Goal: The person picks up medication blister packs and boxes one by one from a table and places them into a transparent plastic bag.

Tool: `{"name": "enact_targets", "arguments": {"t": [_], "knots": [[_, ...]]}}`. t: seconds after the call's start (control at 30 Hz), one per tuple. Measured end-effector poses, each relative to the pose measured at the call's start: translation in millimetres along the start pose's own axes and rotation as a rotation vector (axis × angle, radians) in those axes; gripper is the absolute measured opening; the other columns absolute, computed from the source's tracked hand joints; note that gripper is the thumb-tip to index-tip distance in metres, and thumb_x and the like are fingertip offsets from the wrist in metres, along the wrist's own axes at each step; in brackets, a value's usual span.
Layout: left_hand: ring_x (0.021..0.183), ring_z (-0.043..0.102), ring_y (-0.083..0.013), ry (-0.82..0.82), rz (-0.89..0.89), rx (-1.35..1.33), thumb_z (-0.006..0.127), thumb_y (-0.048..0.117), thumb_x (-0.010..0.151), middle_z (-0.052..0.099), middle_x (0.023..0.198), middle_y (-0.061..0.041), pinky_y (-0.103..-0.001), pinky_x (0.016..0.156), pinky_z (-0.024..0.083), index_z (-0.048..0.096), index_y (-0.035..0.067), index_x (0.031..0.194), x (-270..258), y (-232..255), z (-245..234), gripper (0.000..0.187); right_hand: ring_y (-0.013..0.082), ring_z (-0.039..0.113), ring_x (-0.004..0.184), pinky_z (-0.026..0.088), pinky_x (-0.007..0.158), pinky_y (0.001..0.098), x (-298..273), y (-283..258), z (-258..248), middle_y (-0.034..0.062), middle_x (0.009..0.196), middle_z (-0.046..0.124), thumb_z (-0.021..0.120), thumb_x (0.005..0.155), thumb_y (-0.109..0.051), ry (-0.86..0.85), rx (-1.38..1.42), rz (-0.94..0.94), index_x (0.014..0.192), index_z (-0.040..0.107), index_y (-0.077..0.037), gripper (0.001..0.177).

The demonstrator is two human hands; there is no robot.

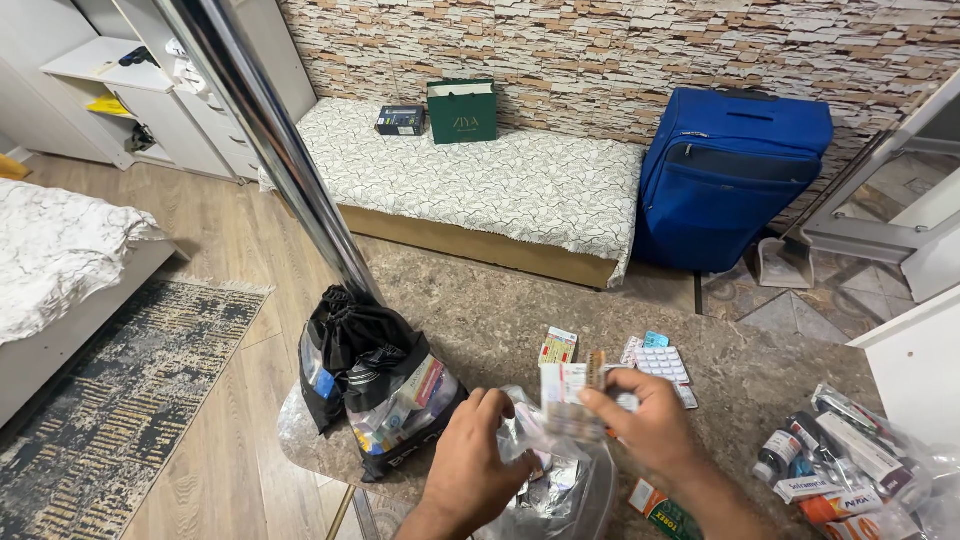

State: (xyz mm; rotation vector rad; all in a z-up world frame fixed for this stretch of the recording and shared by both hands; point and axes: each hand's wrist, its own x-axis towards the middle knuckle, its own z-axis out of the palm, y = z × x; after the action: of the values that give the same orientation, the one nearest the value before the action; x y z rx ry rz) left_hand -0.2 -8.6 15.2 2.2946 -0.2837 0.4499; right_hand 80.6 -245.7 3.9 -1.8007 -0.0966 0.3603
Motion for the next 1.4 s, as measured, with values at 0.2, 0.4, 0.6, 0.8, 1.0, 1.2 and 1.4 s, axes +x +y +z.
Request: {"name": "enact_targets", "arguments": {"t": [0.2,0.4,0.6,0.8,1.0,1.2,1.4], "knots": [[0.081,0.075,-0.029,-0.231,-0.562,-0.088,0.073,0.024,0.087,0.076,0.085,-0.012,-0.04,0.075,0.058,0.067,0.007,0.087,30.1,4.3,-1.6,0.018,0.0153,0.072,0.061,0.061,0.06,0.0335,-8.6,-17.0,-30.7,0.0066,0.073,0.078,0.076,0.084,-0.018,-0.372,-0.404,0.123,0.082,0.079,-0.001,0.017],[0.081,0.075,-0.0311,-0.1,-0.417,-0.116,0.071,0.019,0.088,0.075,0.084,-0.014,-0.041,0.073,0.058,0.067,0.003,0.088,43.6,8.5,0.0,0.017,0.0171,0.073,0.081,0.058,0.078,0.0388,-14.9,13.5,28.6,0.0101,0.09,0.078,0.074,0.088,-0.022,-0.476,-0.588,0.052,0.104,0.076,-0.005,0.024],[0.084,0.075,-0.0293,-0.099,-0.488,-0.11,0.071,0.02,0.089,0.076,0.086,-0.013,-0.04,0.076,0.058,0.067,0.004,0.091,53.3,4.9,-2.2,0.016,0.0215,0.075,0.087,0.06,0.08,0.0377,-20.2,19.7,55.5,0.0108,0.104,0.077,0.069,0.085,-0.012,-0.298,-0.614,-0.001,0.121,0.074,-0.012,0.036],[0.083,0.076,-0.0258,-0.152,-0.456,-0.157,0.07,0.018,0.09,0.077,0.087,-0.012,-0.037,0.077,0.059,0.067,0.004,0.092,47.2,-5.1,-7.3,0.014,0.0283,0.076,0.096,0.063,0.079,0.0396,-1.5,51.8,30.4,0.0178,0.112,0.076,0.063,0.081,0.006,-0.177,-0.005,-0.138,0.125,0.064,-0.006,0.046],[0.086,0.075,-0.0225,-0.364,-0.557,-0.191,0.07,0.016,0.089,0.074,0.093,-0.008,-0.035,0.079,0.06,0.067,0.007,0.101,47.7,1.4,-16.7,0.015,0.031,0.08,0.086,0.065,0.073,0.0427,-12.4,18.1,-1.0,0.025,0.104,0.076,0.066,0.082,0.003,0.03,0.349,0.209,0.119,0.054,0.002,0.039],[0.096,0.071,-0.0224,-0.513,-0.398,-0.143,0.063,0.033,0.096,0.068,0.109,-0.009,-0.036,0.089,0.057,0.069,0.009,0.116,55.6,2.2,-17.5,0.032,0.0226,0.075,0.085,0.064,0.071,0.0353,-25.8,9.3,10.1,0.0184,0.102,0.078,0.068,0.086,-0.002,0.117,0.36,0.189,0.12,0.062,0.005,0.035],[0.112,0.067,-0.0183,-0.531,-0.494,-0.451,0.056,0.037,0.104,0.071,0.116,-0.01,-0.034,0.099,0.051,0.065,0.003,0.128,62.6,-13.9,-3.1,0.043,0.0171,0.072,0.084,0.06,0.067,0.0321,-31.6,6.4,27.5,0.0132,0.101,0.077,0.07,0.085,-0.001,0.218,0.338,0.099,0.12,0.059,0.0,0.037]]}}
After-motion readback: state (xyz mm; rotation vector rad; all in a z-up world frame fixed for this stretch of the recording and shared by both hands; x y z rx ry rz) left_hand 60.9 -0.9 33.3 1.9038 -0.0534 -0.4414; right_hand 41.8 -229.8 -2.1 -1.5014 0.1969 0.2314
